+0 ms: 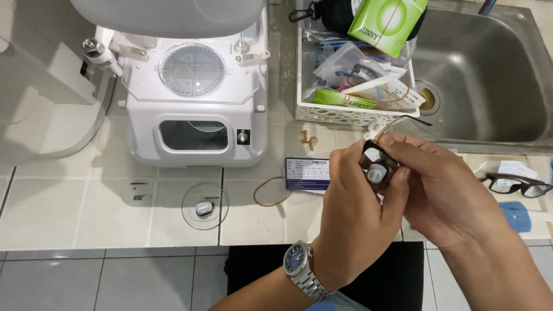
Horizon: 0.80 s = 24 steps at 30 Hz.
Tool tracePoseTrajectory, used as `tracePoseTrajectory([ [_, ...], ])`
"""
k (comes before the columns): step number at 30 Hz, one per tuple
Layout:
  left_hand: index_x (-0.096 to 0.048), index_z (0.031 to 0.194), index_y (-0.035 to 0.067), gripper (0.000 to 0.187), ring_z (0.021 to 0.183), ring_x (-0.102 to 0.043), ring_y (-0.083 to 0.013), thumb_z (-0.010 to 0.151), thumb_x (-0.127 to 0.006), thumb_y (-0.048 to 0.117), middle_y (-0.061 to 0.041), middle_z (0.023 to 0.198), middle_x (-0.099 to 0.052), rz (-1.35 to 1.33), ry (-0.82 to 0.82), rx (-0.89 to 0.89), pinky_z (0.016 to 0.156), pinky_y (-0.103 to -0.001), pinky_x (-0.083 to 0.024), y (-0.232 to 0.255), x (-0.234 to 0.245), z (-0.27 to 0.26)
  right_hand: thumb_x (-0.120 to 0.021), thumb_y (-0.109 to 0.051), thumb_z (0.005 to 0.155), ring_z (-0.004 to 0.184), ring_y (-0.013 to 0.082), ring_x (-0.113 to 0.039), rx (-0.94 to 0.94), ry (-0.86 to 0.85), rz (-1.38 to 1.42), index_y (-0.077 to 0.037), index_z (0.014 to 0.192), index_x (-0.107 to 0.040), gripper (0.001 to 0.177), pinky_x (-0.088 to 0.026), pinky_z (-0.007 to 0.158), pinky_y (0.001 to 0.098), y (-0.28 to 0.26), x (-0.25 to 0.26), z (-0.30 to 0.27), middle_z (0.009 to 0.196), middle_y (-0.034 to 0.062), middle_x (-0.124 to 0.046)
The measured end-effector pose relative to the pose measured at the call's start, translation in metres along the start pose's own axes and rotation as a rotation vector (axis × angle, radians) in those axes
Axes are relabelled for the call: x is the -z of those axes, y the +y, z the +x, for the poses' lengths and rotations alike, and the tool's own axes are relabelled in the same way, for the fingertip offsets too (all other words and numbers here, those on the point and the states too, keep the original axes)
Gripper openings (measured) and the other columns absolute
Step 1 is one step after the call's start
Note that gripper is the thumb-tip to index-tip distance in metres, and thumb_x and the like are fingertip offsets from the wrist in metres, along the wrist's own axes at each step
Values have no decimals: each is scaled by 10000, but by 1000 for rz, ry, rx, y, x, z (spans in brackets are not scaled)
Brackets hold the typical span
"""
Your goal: The person operates a lens edging machine, then moves to a countertop to assemble eyeglasses by inserting lenses into frames, applying adhesive, and using a screwdriver to tighten screws. The person returns to the edging machine to load another lens blank.
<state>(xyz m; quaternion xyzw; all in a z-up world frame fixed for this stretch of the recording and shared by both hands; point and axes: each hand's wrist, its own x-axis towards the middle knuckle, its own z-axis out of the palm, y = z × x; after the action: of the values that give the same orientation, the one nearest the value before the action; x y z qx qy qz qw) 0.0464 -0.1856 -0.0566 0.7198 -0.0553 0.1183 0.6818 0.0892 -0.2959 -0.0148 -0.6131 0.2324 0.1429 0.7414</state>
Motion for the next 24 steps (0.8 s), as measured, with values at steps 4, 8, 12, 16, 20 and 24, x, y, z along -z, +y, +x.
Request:
tracePoseTrajectory([
  [4,-345,1370,1,541,946,-621,-376,989,-532,338,-236,1153,-487,5,28,-29,720,-463,-584,0,2,2,-641,-146,1000,694,146,-565,11,-27,13,-46,926,-644,124,-431,621,256,-2,-6,-1,807,50,-612],
  [8,-359,1354,-33,518,1050,-568,-380,1002,-531,306,-247,1150,-516,16,61,-87,745,-474,-571,-1,3,4,-642,-155,1005,703,156,-561,-5,-1,7,-45,938,-640,129,-435,634,262,-4,-10,0,822,57,-610],
  [12,-373,1354,-10,517,1034,-545,-361,996,-517,334,-218,1114,-510,-8,27,-25,705,-469,-569,2,6,6,-664,-121,974,706,132,-567,-7,29,61,-66,896,-638,99,-451,638,254,-1,-12,4,807,24,-604],
  [16,-366,1372,14,524,1075,-571,-373,985,-524,330,-223,1145,-512,-25,10,21,716,-472,-586,2,6,6,-653,-160,1003,698,149,-568,-72,93,35,-90,911,-626,119,-458,638,264,-5,-17,3,805,34,-602],
  [20,-363,1363,2,517,1108,-552,-367,994,-513,331,-225,1150,-525,-11,15,4,721,-473,-585,1,6,7,-647,-159,990,656,144,-555,-67,36,46,-90,896,-632,118,-448,601,268,-2,-12,7,768,22,-592],
  [24,-380,1363,5,532,1092,-566,-366,985,-504,358,-218,1139,-515,-11,10,45,764,-475,-579,1,6,8,-642,-158,985,635,189,-553,-92,22,40,-83,905,-626,111,-466,576,325,-4,-14,8,769,45,-585],
])
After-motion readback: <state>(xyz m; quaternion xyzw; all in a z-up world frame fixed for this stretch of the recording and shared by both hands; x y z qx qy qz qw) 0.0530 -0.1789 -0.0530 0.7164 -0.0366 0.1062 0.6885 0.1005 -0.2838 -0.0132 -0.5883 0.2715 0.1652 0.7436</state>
